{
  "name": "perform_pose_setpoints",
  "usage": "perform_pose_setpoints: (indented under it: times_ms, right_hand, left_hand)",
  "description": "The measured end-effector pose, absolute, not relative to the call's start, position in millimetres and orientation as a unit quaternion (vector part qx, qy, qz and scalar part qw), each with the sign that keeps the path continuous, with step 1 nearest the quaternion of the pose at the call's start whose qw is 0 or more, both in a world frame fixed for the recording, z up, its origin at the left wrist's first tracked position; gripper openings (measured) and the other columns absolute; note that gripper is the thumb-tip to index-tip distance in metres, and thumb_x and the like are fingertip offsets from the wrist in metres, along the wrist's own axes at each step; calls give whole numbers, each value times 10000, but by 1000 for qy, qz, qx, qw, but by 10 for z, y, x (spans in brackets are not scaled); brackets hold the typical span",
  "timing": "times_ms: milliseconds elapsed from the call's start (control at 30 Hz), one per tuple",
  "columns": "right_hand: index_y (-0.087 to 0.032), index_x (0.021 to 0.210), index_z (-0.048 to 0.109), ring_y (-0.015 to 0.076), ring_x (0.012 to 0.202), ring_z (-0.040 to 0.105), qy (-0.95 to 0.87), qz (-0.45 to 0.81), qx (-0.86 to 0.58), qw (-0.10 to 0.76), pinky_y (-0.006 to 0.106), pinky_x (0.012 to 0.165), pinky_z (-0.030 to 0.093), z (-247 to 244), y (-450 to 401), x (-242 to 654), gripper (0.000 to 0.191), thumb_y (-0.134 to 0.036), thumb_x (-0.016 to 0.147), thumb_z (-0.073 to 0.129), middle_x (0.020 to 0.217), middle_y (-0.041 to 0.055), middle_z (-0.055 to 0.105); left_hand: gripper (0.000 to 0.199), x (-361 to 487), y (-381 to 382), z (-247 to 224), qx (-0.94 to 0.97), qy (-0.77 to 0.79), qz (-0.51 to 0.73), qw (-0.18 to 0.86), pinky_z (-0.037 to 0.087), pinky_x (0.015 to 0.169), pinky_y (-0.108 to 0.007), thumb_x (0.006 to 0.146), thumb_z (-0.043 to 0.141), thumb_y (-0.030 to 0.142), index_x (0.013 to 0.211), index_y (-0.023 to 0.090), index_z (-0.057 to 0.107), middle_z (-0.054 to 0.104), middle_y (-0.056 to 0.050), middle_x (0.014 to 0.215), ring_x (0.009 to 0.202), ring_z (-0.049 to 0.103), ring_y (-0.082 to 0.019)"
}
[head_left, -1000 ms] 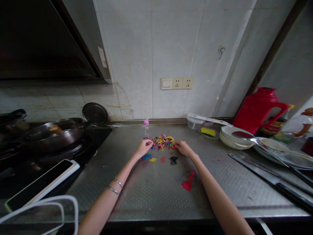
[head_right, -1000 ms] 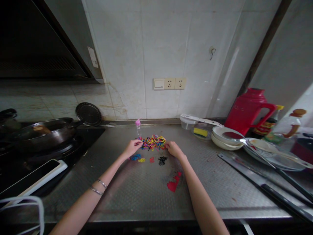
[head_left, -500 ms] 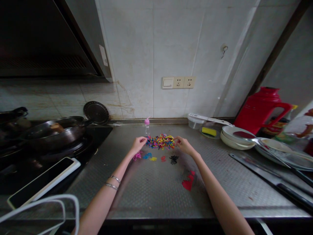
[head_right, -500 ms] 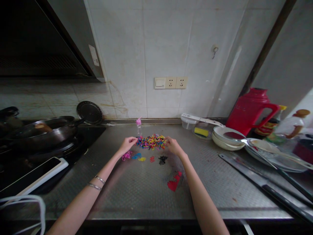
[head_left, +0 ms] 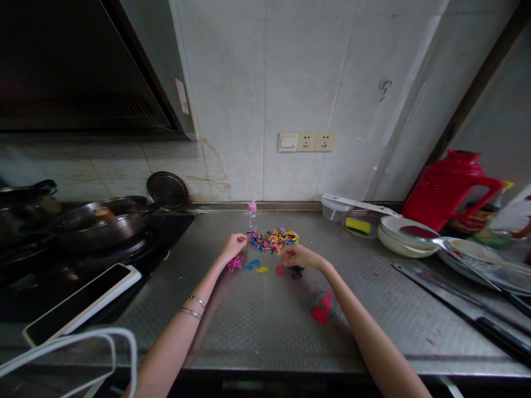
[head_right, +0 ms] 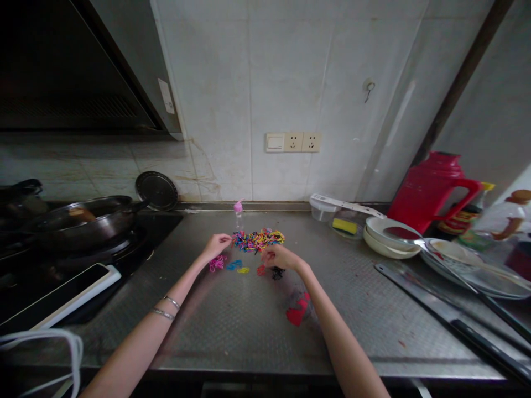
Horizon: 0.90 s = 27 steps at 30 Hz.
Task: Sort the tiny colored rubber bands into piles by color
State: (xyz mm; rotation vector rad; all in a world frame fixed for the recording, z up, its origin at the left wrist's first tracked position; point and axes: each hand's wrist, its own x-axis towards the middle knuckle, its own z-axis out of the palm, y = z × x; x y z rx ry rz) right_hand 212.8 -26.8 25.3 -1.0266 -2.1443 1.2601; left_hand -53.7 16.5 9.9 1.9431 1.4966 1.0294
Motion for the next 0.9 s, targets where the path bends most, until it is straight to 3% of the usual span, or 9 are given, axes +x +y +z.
perform_pose_setpoints:
  times_ms: [133,267,400,500,667,900]
  right_hand:
    - [-131,732,575,92,552,537,-761,487,-373,208,194,546,428,242,-301,2075,150,-146,585,544,594,-15,584]
    - [-126,745,586,90,571,539,-764,469,-377,233,190,560,425,227,-260,2093,170,-151,584,536,625,-7,596]
    - [-120,756,606,98,598,535,-785,408,-384,267,199,579,416,228,-204,2150,181,-166,621,495,649,4,602]
    - [-124,776,627,106,618,536,-795,338,-416,285,193,571,405,225,-166,2211,206,-177,646,476,670,10,611]
    - [-133,763,644,113,618,540,-792,238,-480,293,189,573,395,192,-113,2306,213,-190,662,465,661,11,621]
    - [-193,774,666,137,732,574,-792,157,-529,262,205,668,397,132,-92,2370,255,-113,646,460,791,18,657]
  left_hand:
    - [198,-568,134,117,716,598,312,181,437,688,-246,689,522,177,814,133,670,676,-71,809,728,603,-152]
    - [212,-546,65,152,723,631,241,145,414,670,-243,690,568,304,815,172,677,675,-64,819,750,602,-167]
    - [216,-458,-1,179,710,663,212,106,409,657,-254,692,576,354,817,207,674,673,-60,833,778,610,-192]
    - [191,-398,-32,180,702,676,201,94,405,632,-240,722,543,332,779,209,679,670,-57,727,727,618,-181]
    - [182,-387,-37,161,702,670,219,101,386,574,-215,735,502,251,726,198,675,644,-37,612,598,600,-142]
    - [140,-418,17,201,709,622,317,101,394,636,-232,695,538,215,698,164,668,653,-64,791,725,574,-153]
